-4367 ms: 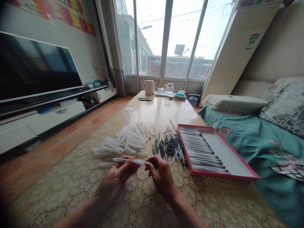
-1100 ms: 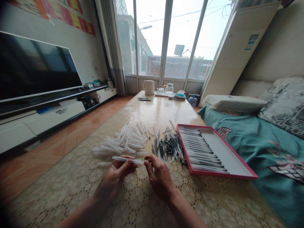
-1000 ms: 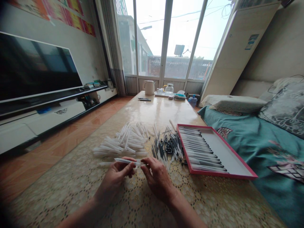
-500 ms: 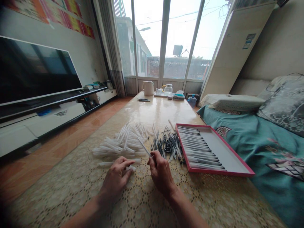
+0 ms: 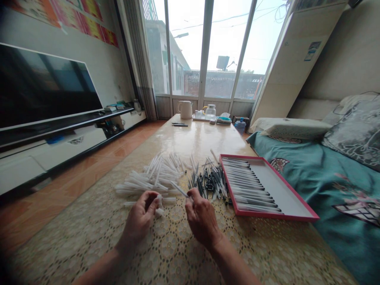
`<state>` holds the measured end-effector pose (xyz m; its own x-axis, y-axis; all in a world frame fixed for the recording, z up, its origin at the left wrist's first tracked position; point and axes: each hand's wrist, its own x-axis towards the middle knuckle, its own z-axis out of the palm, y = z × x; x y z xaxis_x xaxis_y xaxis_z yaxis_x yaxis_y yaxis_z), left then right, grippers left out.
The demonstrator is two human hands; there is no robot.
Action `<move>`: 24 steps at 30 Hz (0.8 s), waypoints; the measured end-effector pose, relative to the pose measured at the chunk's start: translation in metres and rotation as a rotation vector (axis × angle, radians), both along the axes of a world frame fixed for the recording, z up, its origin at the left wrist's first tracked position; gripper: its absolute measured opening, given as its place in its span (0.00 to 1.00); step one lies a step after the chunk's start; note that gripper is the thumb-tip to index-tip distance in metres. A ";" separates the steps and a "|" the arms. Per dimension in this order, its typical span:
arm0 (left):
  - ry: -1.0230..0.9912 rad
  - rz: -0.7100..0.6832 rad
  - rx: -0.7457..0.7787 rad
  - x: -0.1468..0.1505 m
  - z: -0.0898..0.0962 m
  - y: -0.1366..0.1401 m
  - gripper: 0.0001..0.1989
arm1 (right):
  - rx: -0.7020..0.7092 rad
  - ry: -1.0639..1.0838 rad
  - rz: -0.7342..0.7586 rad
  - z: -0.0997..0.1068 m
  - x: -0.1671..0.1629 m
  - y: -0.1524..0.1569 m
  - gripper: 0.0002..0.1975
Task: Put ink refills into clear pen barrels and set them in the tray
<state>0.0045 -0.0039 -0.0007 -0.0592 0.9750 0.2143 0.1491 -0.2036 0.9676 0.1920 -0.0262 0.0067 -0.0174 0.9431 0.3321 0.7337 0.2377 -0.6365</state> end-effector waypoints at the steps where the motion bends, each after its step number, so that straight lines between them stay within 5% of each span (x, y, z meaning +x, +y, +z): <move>1: -0.088 0.009 -0.038 0.000 0.000 0.001 0.07 | 0.007 -0.029 0.012 0.001 -0.001 -0.001 0.11; 11: -0.612 -0.008 -0.331 -0.004 0.001 0.009 0.15 | 0.085 -0.220 0.132 0.010 -0.010 -0.011 0.08; 24: -0.530 -0.166 -0.356 0.001 0.003 0.002 0.12 | 0.072 -0.327 0.188 0.006 -0.004 -0.008 0.10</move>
